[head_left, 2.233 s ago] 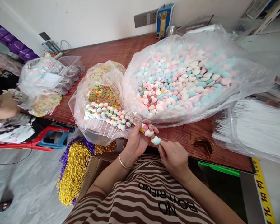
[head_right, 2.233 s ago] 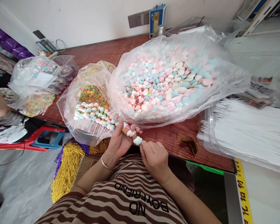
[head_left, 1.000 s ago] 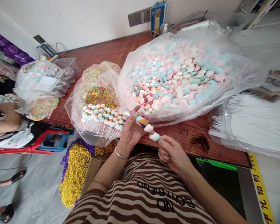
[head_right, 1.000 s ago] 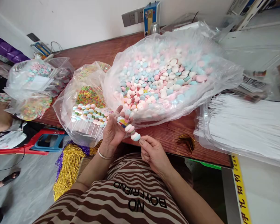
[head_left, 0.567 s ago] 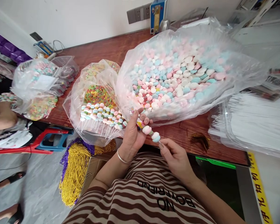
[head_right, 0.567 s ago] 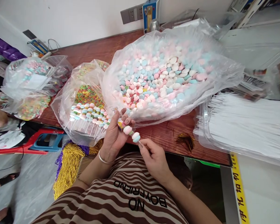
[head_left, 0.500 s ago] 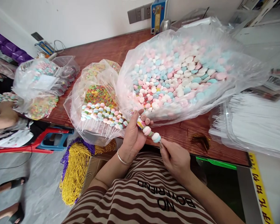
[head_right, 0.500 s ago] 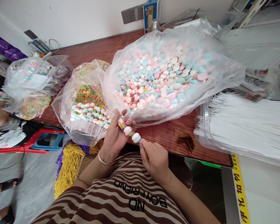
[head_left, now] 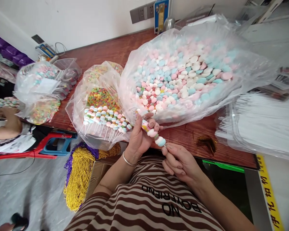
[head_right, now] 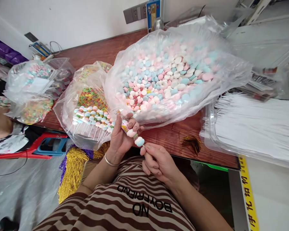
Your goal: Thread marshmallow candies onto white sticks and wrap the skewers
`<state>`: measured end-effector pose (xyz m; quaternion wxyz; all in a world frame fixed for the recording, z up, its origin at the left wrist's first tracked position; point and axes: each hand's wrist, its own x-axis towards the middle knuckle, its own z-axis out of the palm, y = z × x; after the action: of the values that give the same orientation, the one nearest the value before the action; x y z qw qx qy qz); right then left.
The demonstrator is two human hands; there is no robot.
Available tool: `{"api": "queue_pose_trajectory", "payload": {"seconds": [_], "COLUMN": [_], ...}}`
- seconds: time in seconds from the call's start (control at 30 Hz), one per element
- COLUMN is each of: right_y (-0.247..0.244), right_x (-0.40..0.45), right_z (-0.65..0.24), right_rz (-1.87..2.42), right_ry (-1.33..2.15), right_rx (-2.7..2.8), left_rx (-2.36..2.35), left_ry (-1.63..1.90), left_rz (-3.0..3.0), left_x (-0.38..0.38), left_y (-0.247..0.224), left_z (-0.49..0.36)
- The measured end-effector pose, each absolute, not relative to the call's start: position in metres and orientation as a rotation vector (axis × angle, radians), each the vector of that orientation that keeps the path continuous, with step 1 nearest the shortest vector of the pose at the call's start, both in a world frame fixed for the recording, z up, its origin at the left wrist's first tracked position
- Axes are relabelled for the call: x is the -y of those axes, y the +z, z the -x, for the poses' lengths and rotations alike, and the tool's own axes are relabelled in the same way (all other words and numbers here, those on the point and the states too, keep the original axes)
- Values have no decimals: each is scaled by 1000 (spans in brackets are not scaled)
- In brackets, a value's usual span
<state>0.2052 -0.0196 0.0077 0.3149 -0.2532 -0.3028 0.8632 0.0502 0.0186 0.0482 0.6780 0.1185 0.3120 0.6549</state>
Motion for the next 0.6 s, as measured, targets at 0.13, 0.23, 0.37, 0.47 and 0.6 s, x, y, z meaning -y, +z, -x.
{"api": "queue_pose_trajectory", "payload": {"seconds": [0.13, 0.23, 0.37, 0.47, 0.6], "right_y": [-4, -19, -24, -15, -6], "right_x": [18, 13, 10, 15, 18], "right_z": [-206, -211, -214, -209, -201], "right_rz": [956, 1008, 918, 973, 781], "right_ry": [1602, 658, 520, 1349, 2154], "right_rx": [1351, 1857, 1947, 1588, 840], "left_rx": [-706, -755, -777, -761, -707], "left_ry": [1481, 1497, 1472, 1424, 1400], "left_rz": [-227, -166, -113, -183, -286], "left_x": [-16, -14, -12, -14, -17], "left_y": [48, 47, 46, 46, 42], "left_z": [-54, -59, -61, -57, -48]}}
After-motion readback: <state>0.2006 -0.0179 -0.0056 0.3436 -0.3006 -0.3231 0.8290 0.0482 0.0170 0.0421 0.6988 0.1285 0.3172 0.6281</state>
